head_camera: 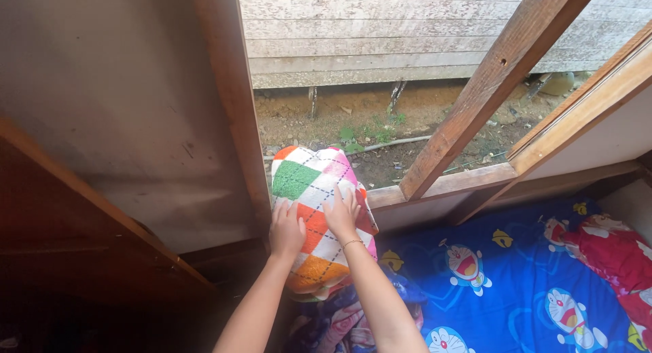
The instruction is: The person folds a blanket on a bed, places it on an overhead wooden frame, and folds another blanket.
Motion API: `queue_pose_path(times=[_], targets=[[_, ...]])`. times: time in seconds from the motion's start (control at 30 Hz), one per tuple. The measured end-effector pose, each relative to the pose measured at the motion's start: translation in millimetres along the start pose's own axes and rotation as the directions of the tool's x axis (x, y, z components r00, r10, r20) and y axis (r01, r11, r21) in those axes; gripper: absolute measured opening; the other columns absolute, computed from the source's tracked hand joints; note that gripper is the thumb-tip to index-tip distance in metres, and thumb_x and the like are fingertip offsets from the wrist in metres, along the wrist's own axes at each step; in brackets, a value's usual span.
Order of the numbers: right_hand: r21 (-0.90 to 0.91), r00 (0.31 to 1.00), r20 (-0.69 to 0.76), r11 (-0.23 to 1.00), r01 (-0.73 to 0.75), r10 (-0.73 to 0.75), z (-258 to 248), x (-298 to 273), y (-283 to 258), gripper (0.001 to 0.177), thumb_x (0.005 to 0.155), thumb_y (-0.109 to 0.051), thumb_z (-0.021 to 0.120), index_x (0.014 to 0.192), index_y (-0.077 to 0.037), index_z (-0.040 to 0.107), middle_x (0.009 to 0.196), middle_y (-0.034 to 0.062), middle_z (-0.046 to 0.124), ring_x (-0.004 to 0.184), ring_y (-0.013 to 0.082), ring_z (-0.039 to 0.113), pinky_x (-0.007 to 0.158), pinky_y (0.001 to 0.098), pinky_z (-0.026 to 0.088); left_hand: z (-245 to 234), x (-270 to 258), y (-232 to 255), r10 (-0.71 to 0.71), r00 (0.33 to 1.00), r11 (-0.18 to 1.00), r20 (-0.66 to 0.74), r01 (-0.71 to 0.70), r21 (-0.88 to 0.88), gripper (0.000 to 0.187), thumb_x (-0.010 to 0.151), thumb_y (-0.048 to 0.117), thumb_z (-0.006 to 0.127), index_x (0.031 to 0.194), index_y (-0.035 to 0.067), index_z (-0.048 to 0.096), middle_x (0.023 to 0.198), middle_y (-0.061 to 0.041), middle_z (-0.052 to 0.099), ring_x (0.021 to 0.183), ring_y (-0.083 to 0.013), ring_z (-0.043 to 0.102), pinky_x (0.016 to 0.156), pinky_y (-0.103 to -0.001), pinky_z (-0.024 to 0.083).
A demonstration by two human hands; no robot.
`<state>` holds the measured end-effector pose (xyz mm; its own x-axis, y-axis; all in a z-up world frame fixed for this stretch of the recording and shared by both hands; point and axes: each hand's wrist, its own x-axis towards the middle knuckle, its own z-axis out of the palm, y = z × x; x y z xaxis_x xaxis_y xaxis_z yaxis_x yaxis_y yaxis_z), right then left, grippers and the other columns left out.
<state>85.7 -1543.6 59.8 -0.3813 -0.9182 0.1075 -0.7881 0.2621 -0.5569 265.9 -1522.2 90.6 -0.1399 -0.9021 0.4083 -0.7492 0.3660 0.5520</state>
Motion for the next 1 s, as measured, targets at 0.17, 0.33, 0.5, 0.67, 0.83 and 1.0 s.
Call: queue_pose_path(times=[0.17,0.33,0.5,0.67,0.83,1.0], targets=[[0.146,0.995,0.016,0.985,0.097,-0.101,-3.6,-6.1,-26.9,0.075,0.091,-0.034,0.07,0.157,-0.021,0.038,0.156,0.027,0.033,0.143,0.0462,0.032,0.118,0.0551,0.028,-30.2,10.3,-1.5,-0.22,0.95,0.905,-0.224,0.113,-0.41,0.017,0.099,0.01,0.06,0.112,0.008,0.071,0.107,-0.011,0.073,0.101,-0.0284,0.072,0.091,-0.04,0.056],[0.204,0.99,0.049,0.971,0.122,-0.134,-16.4,-9.5,-48.2,0.072,0.091,-0.033,0.069,0.156,-0.019,0.039,0.155,0.022,0.038,0.141,0.0423,0.038,0.115,0.0536,0.033,-108.3,42.0,-15.8,-0.48,0.703,0.761,-0.525,0.035,-0.648,0.061,0.097,-0.001,0.055,0.154,0.004,0.037,0.151,-0.018,0.045,0.127,-0.0287,0.059,0.107,-0.039,0.052],[0.224,0.987,0.039,0.964,0.141,-0.154,-19.1,-12.9,-56.3,0.07,0.091,-0.032,0.068,0.154,-0.015,0.041,0.152,0.02,0.043,0.14,0.0399,0.041,0.116,0.0505,0.034,-165.0,57.1,-50.0,-0.463,0.591,0.86,-0.661,0.12,-0.496,0.086,0.11,0.001,0.055,0.168,0.001,-0.01,0.177,-0.026,-0.001,0.167,-0.0375,0.013,0.138,-0.048,0.018],[0.245,0.985,0.052,0.958,0.148,-0.165,-13.8,-15.3,-52.0,0.069,0.092,-0.03,0.069,0.153,-0.012,0.042,0.15,0.0214,0.044,0.139,0.0405,0.042,0.116,0.0484,0.034,-171.1,49.2,-59.3,-0.561,0.566,0.807,-0.604,0.212,-0.551,0.081,0.112,0.01,0.054,0.168,-0.001,-0.004,0.177,-0.025,-0.002,0.167,-0.0369,0.005,0.138,-0.048,0.009],[0.259,0.982,0.062,0.953,0.154,-0.176,-19.2,-18.7,-49.6,0.068,0.091,-0.03,0.068,0.152,-0.011,0.043,0.148,0.0207,0.046,0.138,0.0392,0.044,0.116,0.0475,0.035,-178.2,34.3,-59.6,-0.508,0.476,0.852,-0.718,0.155,-0.5,0.085,0.112,0.016,0.055,0.168,0.002,-0.007,0.177,-0.022,-0.004,0.169,-0.0349,0.007,0.14,-0.048,0.011],[0.308,0.984,0.132,0.949,0.072,-0.118,-24.5,-22.2,-60.1,0.069,0.092,-0.031,0.065,0.153,-0.012,0.041,0.147,0.0221,0.046,0.13,0.0381,0.052,0.111,0.0448,0.042,-205.8,26.9,-71.2,-0.429,0.386,0.887,-0.817,0.009,-0.461,0.091,0.117,0.034,0.063,0.166,0.011,-0.011,0.177,-0.014,-0.003,0.169,-0.0296,0.007,0.142,-0.05,0.012]])
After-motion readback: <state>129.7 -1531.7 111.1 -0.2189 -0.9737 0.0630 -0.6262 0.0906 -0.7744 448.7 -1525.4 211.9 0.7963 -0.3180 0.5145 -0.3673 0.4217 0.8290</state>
